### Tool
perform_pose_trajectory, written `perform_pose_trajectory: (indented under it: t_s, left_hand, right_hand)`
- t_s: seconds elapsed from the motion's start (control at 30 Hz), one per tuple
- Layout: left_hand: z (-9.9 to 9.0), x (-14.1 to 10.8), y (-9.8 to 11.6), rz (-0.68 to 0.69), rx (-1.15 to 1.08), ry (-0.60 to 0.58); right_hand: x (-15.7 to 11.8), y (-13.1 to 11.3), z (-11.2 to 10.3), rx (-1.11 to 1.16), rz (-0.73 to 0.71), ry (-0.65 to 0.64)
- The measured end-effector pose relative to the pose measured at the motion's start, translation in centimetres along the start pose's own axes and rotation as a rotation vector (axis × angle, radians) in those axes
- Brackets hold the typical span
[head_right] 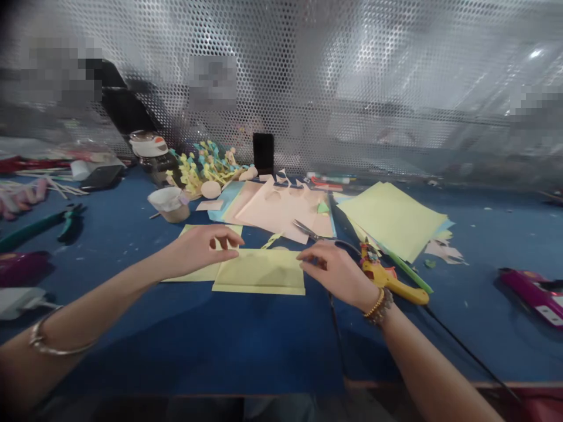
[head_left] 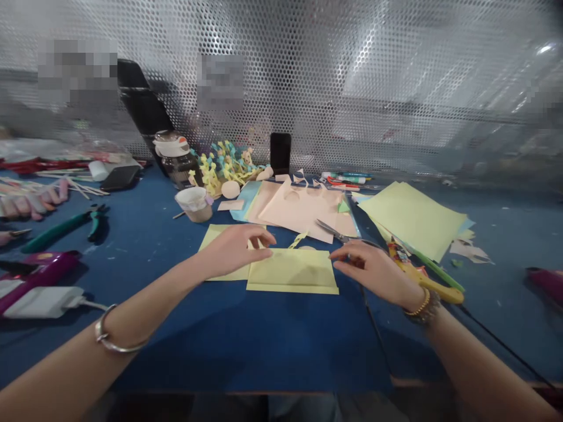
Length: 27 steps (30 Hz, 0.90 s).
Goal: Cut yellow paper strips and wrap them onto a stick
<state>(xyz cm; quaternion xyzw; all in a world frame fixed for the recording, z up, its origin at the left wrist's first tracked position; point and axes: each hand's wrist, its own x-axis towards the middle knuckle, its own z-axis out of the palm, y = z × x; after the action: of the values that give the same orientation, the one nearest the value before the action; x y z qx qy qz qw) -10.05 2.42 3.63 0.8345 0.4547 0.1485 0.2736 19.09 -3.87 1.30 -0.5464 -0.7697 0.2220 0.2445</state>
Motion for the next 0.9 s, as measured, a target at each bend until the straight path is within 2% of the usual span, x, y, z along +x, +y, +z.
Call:
perform_pose_trajectory:
  t_s: [0.1,0.23,0.53,0.9]
  left_hand:
    - [0.3,-0.9,0.4,-0.023,-0.099,-0.184]
    - [1.4,-1.3,0.3,-0.02,-0.14,-0.288]
    - [1.6,-1.2,-0.2,0.032,-0.11,-0.296]
    - [2.0,-1.5,-0.1,0.018,-0.088,-0.292]
  right_hand:
    - [0.4,-0.8,0.1,0.066,0.012,-0.181]
    - [0.6,-0.9,0.8,0.069,0.049,-0.3]
    - [0.5,-0.7,1.1,0.037,0.052,-0.309]
    - [0.5,-1.2,1.4,0.014,0.048,-0.3]
